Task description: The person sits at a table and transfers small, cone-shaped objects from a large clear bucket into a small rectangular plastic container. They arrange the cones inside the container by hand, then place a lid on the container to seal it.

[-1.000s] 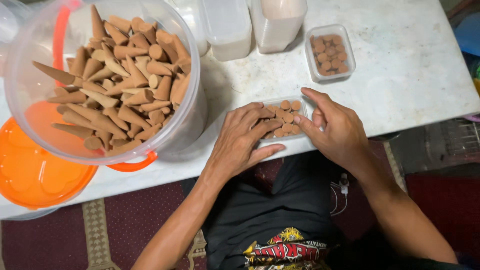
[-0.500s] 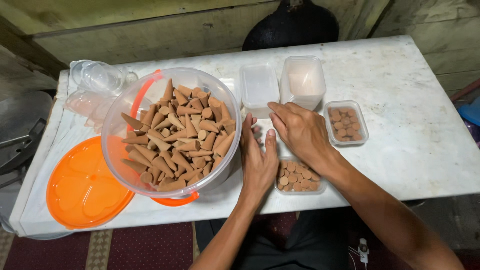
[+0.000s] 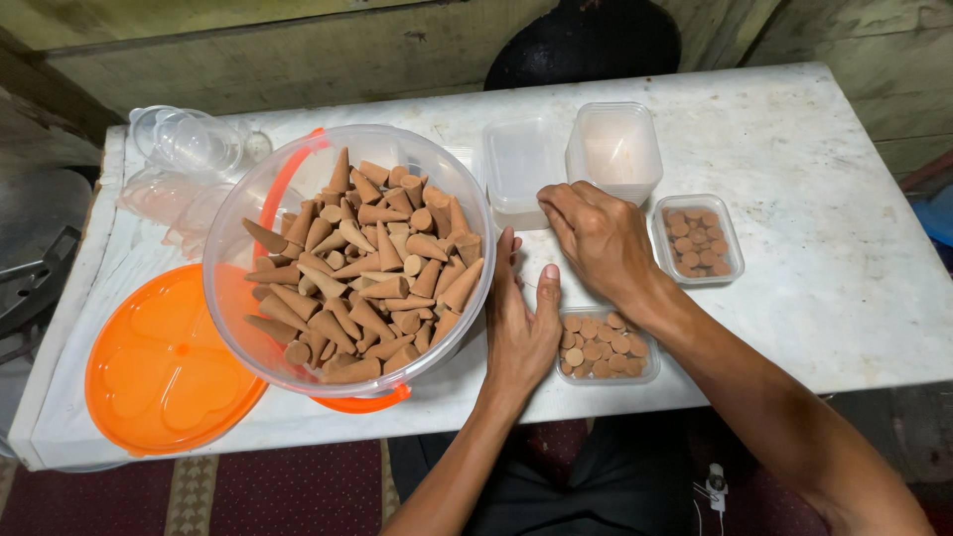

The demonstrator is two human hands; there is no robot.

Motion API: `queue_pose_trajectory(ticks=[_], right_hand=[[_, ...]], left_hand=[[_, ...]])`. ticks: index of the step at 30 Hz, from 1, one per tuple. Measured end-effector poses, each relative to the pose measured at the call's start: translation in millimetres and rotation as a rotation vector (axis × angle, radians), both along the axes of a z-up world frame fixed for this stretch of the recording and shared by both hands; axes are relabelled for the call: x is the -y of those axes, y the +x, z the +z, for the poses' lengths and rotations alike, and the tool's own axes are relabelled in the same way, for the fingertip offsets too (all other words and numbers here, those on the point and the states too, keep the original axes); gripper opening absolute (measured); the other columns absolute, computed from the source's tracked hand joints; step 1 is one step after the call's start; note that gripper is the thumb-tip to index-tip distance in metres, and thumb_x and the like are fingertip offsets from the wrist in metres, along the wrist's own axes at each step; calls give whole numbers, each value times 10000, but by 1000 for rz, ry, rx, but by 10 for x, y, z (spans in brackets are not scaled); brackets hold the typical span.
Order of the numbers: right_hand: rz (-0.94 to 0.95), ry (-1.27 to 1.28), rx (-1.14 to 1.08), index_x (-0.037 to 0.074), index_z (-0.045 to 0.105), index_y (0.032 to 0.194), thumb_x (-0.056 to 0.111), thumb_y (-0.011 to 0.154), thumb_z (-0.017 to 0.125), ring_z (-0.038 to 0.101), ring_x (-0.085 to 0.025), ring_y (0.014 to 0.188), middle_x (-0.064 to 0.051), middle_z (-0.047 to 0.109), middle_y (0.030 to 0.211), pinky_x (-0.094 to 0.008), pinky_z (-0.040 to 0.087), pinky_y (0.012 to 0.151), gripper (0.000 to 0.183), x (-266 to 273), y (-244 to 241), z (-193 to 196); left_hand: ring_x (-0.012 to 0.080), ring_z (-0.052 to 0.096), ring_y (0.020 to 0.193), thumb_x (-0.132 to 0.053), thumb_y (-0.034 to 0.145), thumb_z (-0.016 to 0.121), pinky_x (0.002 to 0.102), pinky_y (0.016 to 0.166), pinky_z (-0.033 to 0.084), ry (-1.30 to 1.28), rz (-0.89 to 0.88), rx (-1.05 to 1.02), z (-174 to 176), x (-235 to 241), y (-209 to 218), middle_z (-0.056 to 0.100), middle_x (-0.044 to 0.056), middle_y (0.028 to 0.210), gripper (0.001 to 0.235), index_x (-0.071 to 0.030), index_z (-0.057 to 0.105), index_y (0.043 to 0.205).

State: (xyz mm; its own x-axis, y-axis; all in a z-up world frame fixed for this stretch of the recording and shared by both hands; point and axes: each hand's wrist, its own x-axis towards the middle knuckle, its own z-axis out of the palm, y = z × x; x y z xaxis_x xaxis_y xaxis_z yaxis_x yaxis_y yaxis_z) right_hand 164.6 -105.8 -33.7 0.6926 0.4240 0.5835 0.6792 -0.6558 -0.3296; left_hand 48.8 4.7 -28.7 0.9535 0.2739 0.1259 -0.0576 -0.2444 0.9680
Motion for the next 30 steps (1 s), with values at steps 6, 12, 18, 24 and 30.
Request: queue_pose_trajectory(ticks=[6, 12, 18, 24, 30], right_hand=[[134, 268, -230, 71, 774, 975, 0, 953, 673, 697, -310, 589, -143, 671, 644, -358, 525, 522, 124, -6, -39, 139], [154, 513, -288, 96, 776, 988, -5, 940, 686, 696, -148, 539, -90, 654, 607, -242, 531, 527, 144, -36, -176, 293], [165, 547, -235, 44, 780, 991, -57, 947, 675, 699, -173, 532, -111, 660, 635, -257, 536, 497, 152, 12, -269, 403], [162, 480, -310, 67, 789, 981, -61, 903, 663, 682, -163, 513, -108, 669, 606, -268, 514, 493, 196, -18, -134, 162], [153, 702, -335, 0, 748, 1047, -43, 995, 652, 673, -141, 542, -142, 680, 695, -249, 521, 487, 117, 23, -322, 378]], left_hand=[[455, 372, 1444, -333, 1048, 508, 530, 1184, 362, -20, -33, 11, -33, 9, -3, 407, 261, 1499, 694, 9, 238, 1589], [481, 336, 1467, -319, 1052, 499, 558, 1180, 351, -27, -37, 12, 28, 21, -19, 384, 273, 1531, 689, 16, 226, 1588], [477, 308, 1484, -326, 1045, 502, 576, 1201, 294, -5, -42, 43, 52, 31, -57, 370, 276, 1534, 689, 30, 250, 1577], [480, 283, 1499, -324, 1042, 504, 596, 1219, 248, -37, -46, 53, 20, 64, -6, 340, 294, 1547, 699, 29, 235, 1583], [502, 240, 1515, -329, 1051, 482, 600, 1228, 218, -23, -61, 65, 50, 37, -49, 293, 338, 1577, 714, 45, 202, 1590]])
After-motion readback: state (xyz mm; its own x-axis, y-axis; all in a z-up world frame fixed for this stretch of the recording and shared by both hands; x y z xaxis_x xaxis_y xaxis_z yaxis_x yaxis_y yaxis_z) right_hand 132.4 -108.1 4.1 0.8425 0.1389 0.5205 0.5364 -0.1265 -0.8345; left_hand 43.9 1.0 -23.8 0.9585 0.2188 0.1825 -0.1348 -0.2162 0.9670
